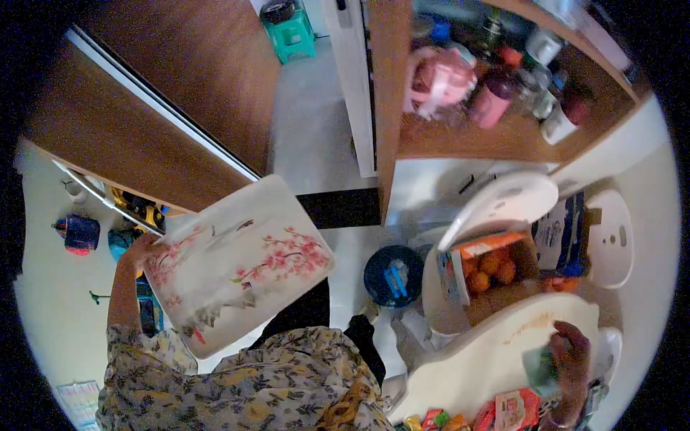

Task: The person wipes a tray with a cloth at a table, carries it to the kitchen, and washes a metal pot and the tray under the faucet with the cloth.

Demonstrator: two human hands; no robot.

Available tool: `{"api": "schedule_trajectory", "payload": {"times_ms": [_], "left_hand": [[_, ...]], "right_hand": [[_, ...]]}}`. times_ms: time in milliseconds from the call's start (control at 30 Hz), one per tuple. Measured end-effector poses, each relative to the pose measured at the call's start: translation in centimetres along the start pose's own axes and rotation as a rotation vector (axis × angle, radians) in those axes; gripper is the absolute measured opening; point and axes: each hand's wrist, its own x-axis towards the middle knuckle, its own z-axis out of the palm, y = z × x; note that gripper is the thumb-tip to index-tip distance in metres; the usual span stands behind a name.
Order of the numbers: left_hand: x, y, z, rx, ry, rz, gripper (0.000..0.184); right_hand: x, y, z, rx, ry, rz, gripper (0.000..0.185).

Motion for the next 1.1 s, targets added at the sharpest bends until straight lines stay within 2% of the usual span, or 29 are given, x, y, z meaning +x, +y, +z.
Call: {"api": "schedule_trajectory", "payload": {"times_ms": [33, 67, 100, 133, 167, 200, 233, 267, 300, 333, 367, 400, 433, 500, 533, 567, 633, 667, 700, 733, 800, 833, 867, 900, 933, 1000, 1067, 1100], "left_hand": [[0.1, -0.9, -0.4, -0.068, 0.064, -0.015, 0.031], [0.9, -2.7, -1.1, -0.090, 0.036, -0.001, 0.031], [1.7, -4.1, -2.0, -0.117, 0.034, -0.039, 0.030], [2.3, -5.5, -2.1, -0.145, 0.037, -0.077, 0.029], [2.6, -6.2, -1.8, -0.141, 0.075, -0.017, 0.027], [4.2, -6.6, -2.0, -0.167, 0.083, -0.018, 0.027], [4.6, -8.9, -1.2, -0.065, 0.097, -0.048, 0.026], [5.3, -9.0, -1.1, 0.039, 0.137, -0.045, 0.025], [5.9, -6.9, -0.4, 0.002, 0.139, -0.027, 0.023], [6.4, -5.4, 0.3, -0.038, 0.131, -0.019, 0.022], [8.5, -5.1, 0.3, 0.038, 0.090, -0.076, 0.020], [11.2, -6.6, 1.0, -0.115, 0.156, 0.200, 0.019], [10.3, -8.2, 1.1, -0.131, 0.160, 0.156, 0.021], [10.0, -11.1, 1.7, -0.129, 0.198, 0.103, 0.025], [10.6, -10.7, 1.8, -0.122, 0.191, 0.116, 0.025], [11.3, -9.7, 2.0, -0.159, 0.224, 0.059, 0.028], [12.7, -5.8, 1.8, -0.184, 0.246, 0.006, 0.031], [14.1, -3.4, 1.9, -0.346, 0.267, -0.114, 0.034], [13.3, -2.0, 3.2, -0.504, 0.323, -0.174, 0.037], [14.6, 1.0, 4.1, -0.512, 0.317, -0.161, 0.037], [16.9, 7.5, 4.4, -0.350, 0.413, -0.191, 0.039], [18.1, 10.4, 4.0, -0.341, 0.427, -0.191, 0.039], [18.5, 12.6, 4.2, -0.192, 0.462, -0.143, 0.039], [20.3, 15.9, 4.5, -0.049, 0.496, -0.099, 0.039], [23.0, 21.4, 5.0, -0.072, 0.500, -0.098, 0.039], [25.8, 29.0, 5.6, -0.290, 0.589, -0.088, 0.038], [36.1, 32.4, 6.3, -0.339, 0.639, -0.046, 0.035], [40.4, 37.1, 6.2, -0.330, 0.619, -0.018, 0.035]], "right_hand": [[-0.2, -3.4, 2.3, 0.085, -0.019, -0.008, 0.024], [-1.4, -5.7, 4.0, 0.039, -0.048, -0.003, 0.023], [0.6, -6.9, 4.5, 0.066, -0.205, 0.095, 0.025], [1.1, -9.6, 6.7, 0.046, -0.159, -0.086, 0.025], [2.6, -9.3, 8.7, 0.109, -0.162, -0.155, 0.024], [4.5, -11.2, 10.5, 0.141, -0.313, -0.208, 0.023], [3.3, -12.8, 12.1, 0.158, -0.349, -0.162, 0.025], [3.1, -14.9, 14.4, 0.268, -0.366, 0.016, 0.027], [3.5, -17.3, 16.5, 0.384, -0.382, 0.154, 0.028], [4.6, -16.1, 18.9, 0.395, -0.427, 0.203, 0.031], [5.0, -18.5, 21.1, 0.619, -0.440, 0.381, 0.033], [5.9, -18.7, 22.9, 0.794, -0.507, 0.401, 0.034], [6.6, -19.5, 24.7, 0.847, -0.503, 0.448, 0.035], [-0.9, -19.4, 25.7, 0.829, -0.450, 0.576, 0.036], [-1.2, -21.0, 26.1, 1.071, -0.463, 0.769, 0.036], [-1.2, -22.5, 26.4, 1.076, -0.447, 0.778, 0.036], [0.4, -25.8, 26.6, 1.146, -0.438, 0.906, 0.036], [2.2, -27.8, 26.5, 1.154, -0.428, 0.900, 0.036], [1.9, -26.1, 26.1, 1.183, -0.443, 0.837, 0.037], [4.0, -27.0, 25.6, 1.161, -0.426, 0.818, 0.038], [10.1, -26.8, 26.0, 1.215, -0.442, 0.813, 0.039], [13.5, -26.7, 26.5, 1.271, -0.499, 0.756, 0.039], [15.9, -27.0, 26.3, 1.325, -0.557, 0.690, 0.039], [20.2, -28.7, 26.4, 1.215, -0.585, 0.629, 0.039], [26.7, -32.3, 26.4, 1.199, -0.589, 0.612, 0.039], [35.7, -37.4, 28.8, 1.237, -0.730, 0.642, 0.039], [48.4, -45.1, 29.3, 1.160, -0.764, 0.685, 0.038], [54.6, -48.0, 30.8, 1.185, -0.738, 0.673, 0.038]]}}
